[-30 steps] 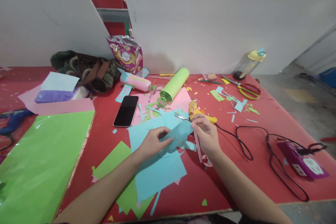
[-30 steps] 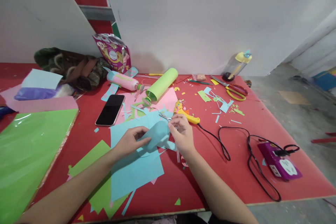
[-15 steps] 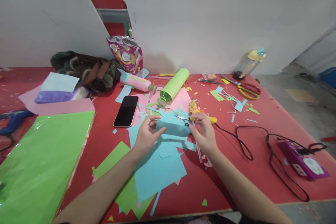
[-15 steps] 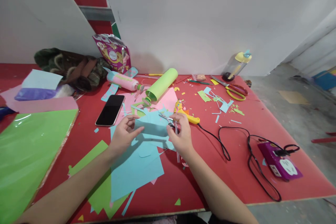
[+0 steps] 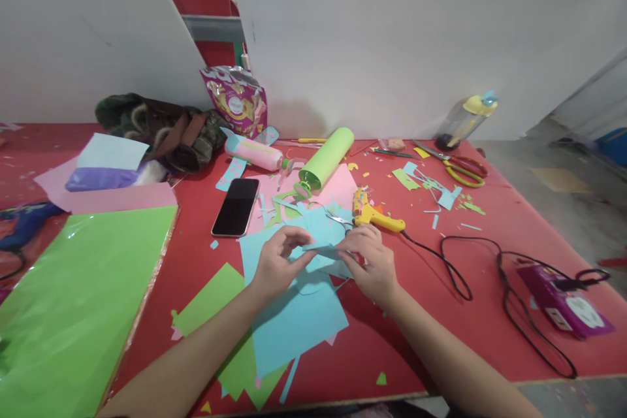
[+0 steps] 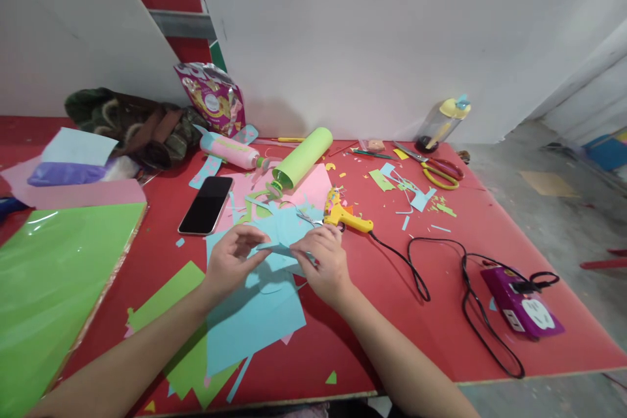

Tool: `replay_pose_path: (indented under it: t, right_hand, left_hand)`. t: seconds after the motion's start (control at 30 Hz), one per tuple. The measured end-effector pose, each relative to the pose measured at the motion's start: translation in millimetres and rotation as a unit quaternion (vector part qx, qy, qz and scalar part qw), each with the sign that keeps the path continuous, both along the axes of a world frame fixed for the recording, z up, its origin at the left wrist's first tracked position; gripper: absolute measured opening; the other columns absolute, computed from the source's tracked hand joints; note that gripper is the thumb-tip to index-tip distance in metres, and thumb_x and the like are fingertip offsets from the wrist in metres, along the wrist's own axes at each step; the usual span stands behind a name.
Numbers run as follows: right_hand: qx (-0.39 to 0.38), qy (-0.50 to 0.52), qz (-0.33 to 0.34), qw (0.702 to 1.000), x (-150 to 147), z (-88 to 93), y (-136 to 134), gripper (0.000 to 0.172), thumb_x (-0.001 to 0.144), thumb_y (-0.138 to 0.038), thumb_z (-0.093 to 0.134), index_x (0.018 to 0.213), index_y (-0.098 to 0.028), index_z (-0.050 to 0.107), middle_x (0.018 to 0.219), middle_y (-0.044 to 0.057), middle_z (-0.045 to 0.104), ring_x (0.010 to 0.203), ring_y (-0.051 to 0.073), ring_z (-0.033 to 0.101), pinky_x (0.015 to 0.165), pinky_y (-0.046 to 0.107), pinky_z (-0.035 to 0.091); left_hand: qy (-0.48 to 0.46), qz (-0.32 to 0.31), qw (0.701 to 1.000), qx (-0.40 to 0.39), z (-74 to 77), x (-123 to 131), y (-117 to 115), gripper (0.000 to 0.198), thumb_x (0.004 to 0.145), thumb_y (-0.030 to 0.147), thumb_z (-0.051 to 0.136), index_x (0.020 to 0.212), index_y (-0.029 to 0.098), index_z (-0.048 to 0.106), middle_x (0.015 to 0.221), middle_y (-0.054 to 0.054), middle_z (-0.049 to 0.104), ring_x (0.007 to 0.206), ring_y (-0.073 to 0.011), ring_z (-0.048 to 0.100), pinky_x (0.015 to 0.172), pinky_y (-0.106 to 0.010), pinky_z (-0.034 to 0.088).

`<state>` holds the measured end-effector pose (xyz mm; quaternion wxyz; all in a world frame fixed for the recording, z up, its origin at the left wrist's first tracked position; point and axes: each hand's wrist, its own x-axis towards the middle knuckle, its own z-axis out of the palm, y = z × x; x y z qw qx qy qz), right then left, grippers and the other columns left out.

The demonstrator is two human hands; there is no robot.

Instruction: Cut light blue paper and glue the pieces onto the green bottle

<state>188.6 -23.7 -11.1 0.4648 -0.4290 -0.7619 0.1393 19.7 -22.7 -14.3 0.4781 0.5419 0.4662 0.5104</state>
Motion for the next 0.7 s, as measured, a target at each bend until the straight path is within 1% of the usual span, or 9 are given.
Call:
replay_pose_path:
  t: [0.1, 0.23, 0.3, 0.33, 0.37, 0.43, 0.53, 0.7]
  right_hand:
    - [-0.030, 0.033, 0.007, 0.999, -2, 1.0, -1, 0.010, 0.072, -0.016, 0.054, 0.065, -0.023, 0.057, 0.059, 0.001, 0.059, 0.061, 0.017, 0.056, 0.066, 0.036, 0.043]
    - [-0.120, 0.046, 0.032, 0.991, -4, -1.2, -5, 0.011, 0.071, -0.019, 0.053, 0.059, -0.022, 0.053, 0.058, 0.001, 0.058, 0.059, 0.015, 0.056, 0.060, 0.031, 0.045]
    - [-0.178, 0.057, 0.040, 0.982, -5, -3.9, -7, 0.002, 0.070, -0.021, 0.054, 0.068, -0.021, 0.054, 0.061, 0.001, 0.059, 0.058, 0.015, 0.058, 0.058, 0.029, 0.046]
    - [-0.201, 0.067, 0.038, 0.977, -5, -5.4, -8, 0.006, 0.071, -0.022, 0.054, 0.077, -0.022, 0.054, 0.063, 0.000, 0.060, 0.060, 0.015, 0.059, 0.058, 0.028, 0.047]
    - [-0.216, 0.078, 0.032, 0.973, -5, -6.8, -9, 0.014, 0.071, -0.023, 0.055, 0.085, -0.022, 0.053, 0.065, 0.000, 0.061, 0.062, 0.015, 0.060, 0.058, 0.027, 0.048]
    - [-0.224, 0.093, 0.017, 0.970, -5, -9.0, -10, 0.024, 0.072, -0.024, 0.055, 0.095, -0.022, 0.050, 0.068, 0.001, 0.061, 0.067, 0.016, 0.062, 0.058, 0.027, 0.048]
    - [-0.206, 0.101, 0.007, 0.973, -5, -11.6, -11, 0.022, 0.072, -0.024, 0.055, 0.094, -0.022, 0.051, 0.075, 0.003, 0.062, 0.069, 0.016, 0.062, 0.059, 0.027, 0.050]
    - [-0.183, 0.110, -0.003, 0.977, -7, -18.2, -13, 0.022, 0.073, -0.024, 0.055, 0.094, -0.023, 0.051, 0.083, 0.005, 0.059, 0.072, 0.016, 0.063, 0.063, 0.028, 0.053]
  left_hand:
    - [-0.053, 0.029, 0.998, -0.034, 6.4, 1, 3, 0.026, 0.056, 0.024, 0.067, 0.072, 0.018, 0.047, 0.067, 0.000, 0.058, 0.066, -0.0121, 0.058, 0.065, -0.024, 0.047]
    - [-0.072, 0.042, 0.994, -0.067, 9.0, 2, 4, 0.032, 0.053, 0.029, 0.068, 0.073, 0.019, 0.046, 0.065, 0.002, 0.058, 0.065, -0.0125, 0.058, 0.062, -0.024, 0.046]
    - [-0.069, 0.034, 0.994, -0.082, 8.6, 2, 4, 0.032, 0.054, 0.029, 0.067, 0.075, 0.019, 0.046, 0.065, 0.002, 0.058, 0.064, -0.0120, 0.058, 0.061, -0.024, 0.045]
    - [-0.064, 0.026, 0.994, -0.090, 8.3, 2, 4, 0.031, 0.054, 0.028, 0.067, 0.076, 0.019, 0.046, 0.065, 0.003, 0.058, 0.064, -0.0118, 0.058, 0.060, -0.024, 0.045]
    - [-0.058, 0.016, 0.993, -0.098, 7.9, 2, 3, 0.031, 0.054, 0.027, 0.067, 0.076, 0.019, 0.047, 0.065, 0.003, 0.058, 0.063, -0.0116, 0.058, 0.061, -0.024, 0.046]
    - [-0.045, -0.006, 0.993, -0.107, 7.0, 2, 1, 0.029, 0.055, 0.025, 0.067, 0.076, 0.018, 0.048, 0.064, 0.003, 0.058, 0.063, -0.0114, 0.058, 0.062, -0.024, 0.046]
    - [-0.031, -0.026, 0.993, -0.108, 5.5, 2, -1, 0.026, 0.057, 0.023, 0.067, 0.075, 0.017, 0.050, 0.064, 0.002, 0.060, 0.064, -0.0112, 0.058, 0.065, -0.024, 0.047]
    - [-0.029, -0.025, 0.993, -0.108, 5.4, 3, -4, 0.024, 0.057, 0.022, 0.068, 0.074, 0.017, 0.052, 0.063, 0.002, 0.061, 0.063, -0.0113, 0.059, 0.064, -0.023, 0.047]
